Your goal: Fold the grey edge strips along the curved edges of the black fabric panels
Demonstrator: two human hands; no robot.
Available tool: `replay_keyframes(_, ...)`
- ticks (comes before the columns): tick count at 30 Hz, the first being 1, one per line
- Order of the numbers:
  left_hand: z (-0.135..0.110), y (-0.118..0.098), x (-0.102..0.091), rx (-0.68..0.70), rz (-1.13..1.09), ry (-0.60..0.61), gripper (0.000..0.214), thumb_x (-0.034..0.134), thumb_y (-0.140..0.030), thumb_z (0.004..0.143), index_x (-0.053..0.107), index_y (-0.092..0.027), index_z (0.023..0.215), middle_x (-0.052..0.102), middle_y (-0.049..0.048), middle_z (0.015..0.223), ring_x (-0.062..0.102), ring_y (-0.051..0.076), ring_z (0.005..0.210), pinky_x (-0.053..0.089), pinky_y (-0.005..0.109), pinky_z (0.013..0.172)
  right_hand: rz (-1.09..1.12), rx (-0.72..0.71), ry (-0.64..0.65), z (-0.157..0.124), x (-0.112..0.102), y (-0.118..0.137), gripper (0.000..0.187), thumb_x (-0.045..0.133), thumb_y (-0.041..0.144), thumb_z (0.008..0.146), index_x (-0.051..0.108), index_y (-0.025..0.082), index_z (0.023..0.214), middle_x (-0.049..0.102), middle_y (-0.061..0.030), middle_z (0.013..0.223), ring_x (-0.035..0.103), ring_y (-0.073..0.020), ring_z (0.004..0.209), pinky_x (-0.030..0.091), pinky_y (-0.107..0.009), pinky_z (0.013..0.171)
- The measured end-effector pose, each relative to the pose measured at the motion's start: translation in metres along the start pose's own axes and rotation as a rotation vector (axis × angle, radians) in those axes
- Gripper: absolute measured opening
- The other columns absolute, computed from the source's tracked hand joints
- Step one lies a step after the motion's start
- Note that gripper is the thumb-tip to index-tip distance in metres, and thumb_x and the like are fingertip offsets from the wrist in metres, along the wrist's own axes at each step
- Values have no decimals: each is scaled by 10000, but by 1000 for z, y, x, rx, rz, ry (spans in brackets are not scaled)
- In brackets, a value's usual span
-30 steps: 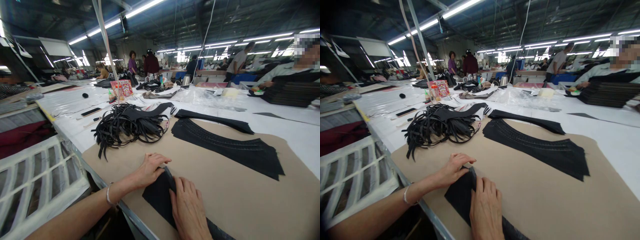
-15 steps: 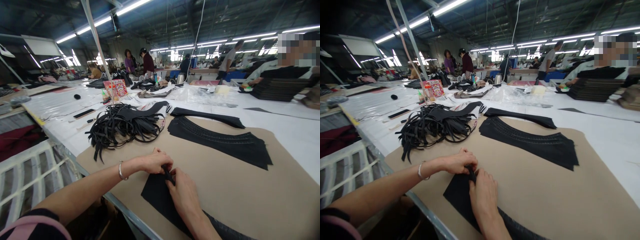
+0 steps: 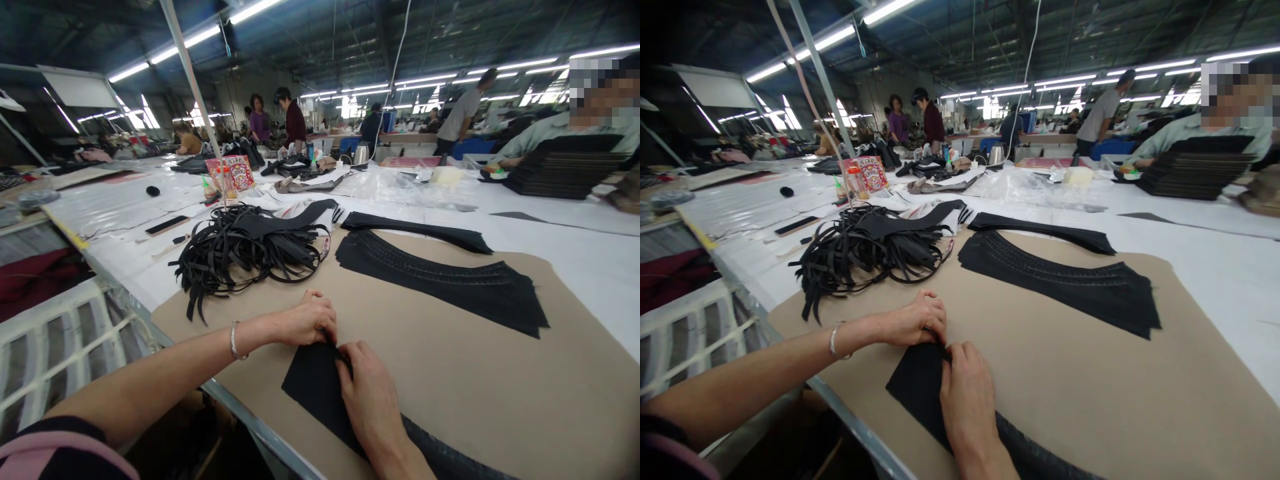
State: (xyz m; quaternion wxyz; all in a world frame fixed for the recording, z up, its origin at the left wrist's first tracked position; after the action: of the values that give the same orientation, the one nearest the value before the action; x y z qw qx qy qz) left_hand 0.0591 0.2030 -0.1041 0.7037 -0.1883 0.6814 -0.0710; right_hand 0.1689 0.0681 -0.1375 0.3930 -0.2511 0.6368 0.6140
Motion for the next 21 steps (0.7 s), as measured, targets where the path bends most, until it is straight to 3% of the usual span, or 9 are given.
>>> replay_keyframes(7, -18, -6, 3, 182, 208, -62, 255, 510, -64, 859, 649, -247, 969, 694, -7, 886, 546, 176, 1043, 79, 460, 1062, -128, -173, -57, -8, 14, -2, 313, 403, -20, 831, 621, 154, 971, 563, -75, 912, 517, -215, 866, 438, -334, 800)
replay_keyframes(12, -28, -4, 3, 141, 199, -67, 339, 450, -66, 892, 620, -281, 1091, 696, 1, 1002, 489, 187, 1174, 58, 464, 1087, -197, -189, -19, -12, 9, 4, 373, 371, -46, 829, 633, 140, 1019, 567, -88, 952, 499, -217, 884, 435, -337, 828)
replay_keyframes(21, -34, 9, -6, 115, 260, -69, 329, 427, -100, 935, 624, -313, 1091, 669, -6, 1126, 434, 191, 1259, 20, 490, 1098, -276, -195, 29, -12, 8, 5, 483, 344, -56, 816, 595, 135, 1181, 575, -95, 1009, 497, -215, 921, 432, -329, 860)
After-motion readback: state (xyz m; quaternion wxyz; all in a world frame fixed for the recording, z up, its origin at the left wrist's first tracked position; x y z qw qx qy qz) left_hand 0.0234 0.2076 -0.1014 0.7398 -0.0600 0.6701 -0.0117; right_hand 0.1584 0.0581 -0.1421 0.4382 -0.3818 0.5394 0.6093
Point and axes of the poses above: each hand's wrist, its own z-axis towards the middle knuckle, its own x-axis out of the palm, y = z × x, the point moved 2 cm from there along z, towards the middle knuckle
